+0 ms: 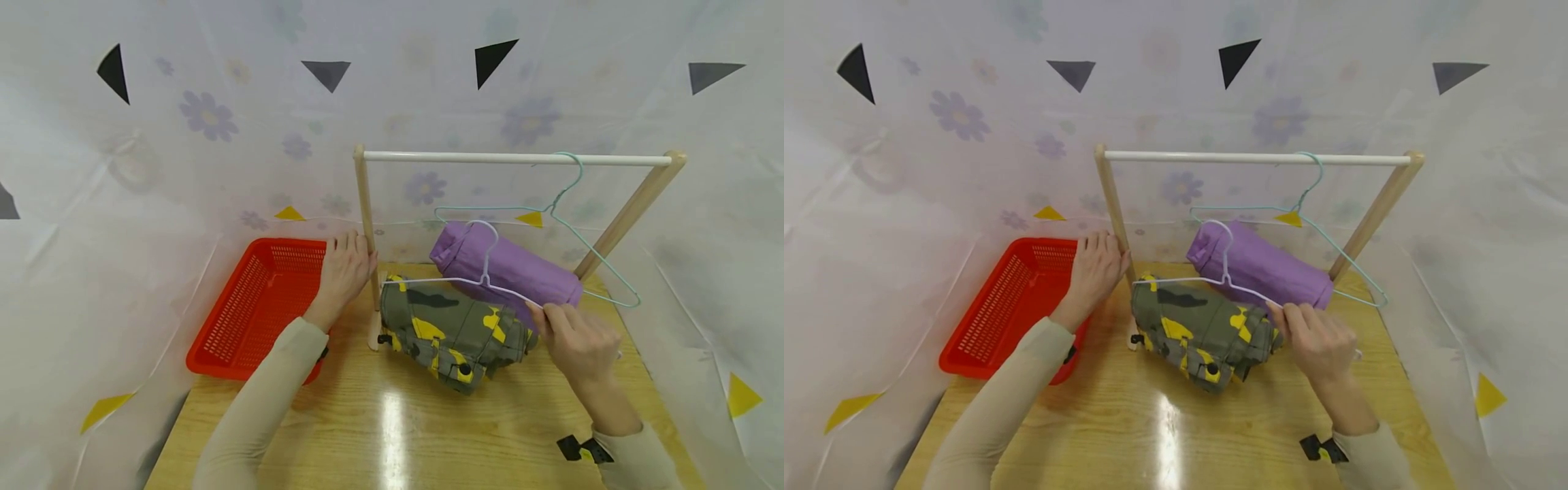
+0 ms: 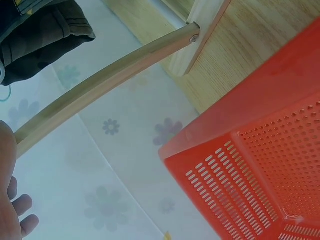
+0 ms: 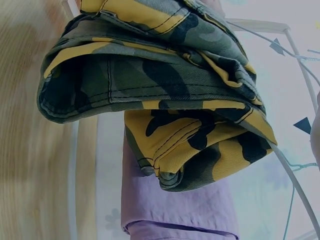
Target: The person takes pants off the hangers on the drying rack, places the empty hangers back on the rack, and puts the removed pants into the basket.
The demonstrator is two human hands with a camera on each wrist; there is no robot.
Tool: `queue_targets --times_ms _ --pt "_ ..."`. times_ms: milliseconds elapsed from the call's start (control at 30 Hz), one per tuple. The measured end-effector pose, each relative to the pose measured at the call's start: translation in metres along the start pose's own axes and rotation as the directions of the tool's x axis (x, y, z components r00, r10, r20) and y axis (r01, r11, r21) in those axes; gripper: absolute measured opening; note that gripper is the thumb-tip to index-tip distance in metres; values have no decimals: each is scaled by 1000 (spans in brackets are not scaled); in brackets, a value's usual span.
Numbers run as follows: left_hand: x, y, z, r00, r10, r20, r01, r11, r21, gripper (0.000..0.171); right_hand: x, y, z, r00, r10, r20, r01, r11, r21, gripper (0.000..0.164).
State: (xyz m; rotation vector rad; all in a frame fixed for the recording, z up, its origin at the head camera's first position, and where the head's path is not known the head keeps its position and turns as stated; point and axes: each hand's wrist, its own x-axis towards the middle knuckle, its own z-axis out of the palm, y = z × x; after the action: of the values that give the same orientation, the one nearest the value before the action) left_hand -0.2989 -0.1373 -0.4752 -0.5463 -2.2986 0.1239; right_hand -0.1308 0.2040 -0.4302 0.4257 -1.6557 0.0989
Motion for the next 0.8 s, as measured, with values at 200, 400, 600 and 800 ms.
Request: queue_targets --times_ms 200,400,600,800 --pt "-1 -2 -4 1000 1 30 0 1000 -16 41 -2 -2 -1 1000 8 0 -8 1000 4 62" --pt "-6 -4 -13 1000 -3 5 3 1000 -28 44 -4 -2 -1 1000 -7 -5 7 1000 11 61" --pt "-16 -3 -26 995 9 -103 -21 994 -109 48 -6 -2 -1 1000 -14 5 14 1000 17 62" --pt "-27 4 -41 933 119 -341 -193 962 -192 56 -4 -4 -1 1000 -16 0 16 1000 14 62"
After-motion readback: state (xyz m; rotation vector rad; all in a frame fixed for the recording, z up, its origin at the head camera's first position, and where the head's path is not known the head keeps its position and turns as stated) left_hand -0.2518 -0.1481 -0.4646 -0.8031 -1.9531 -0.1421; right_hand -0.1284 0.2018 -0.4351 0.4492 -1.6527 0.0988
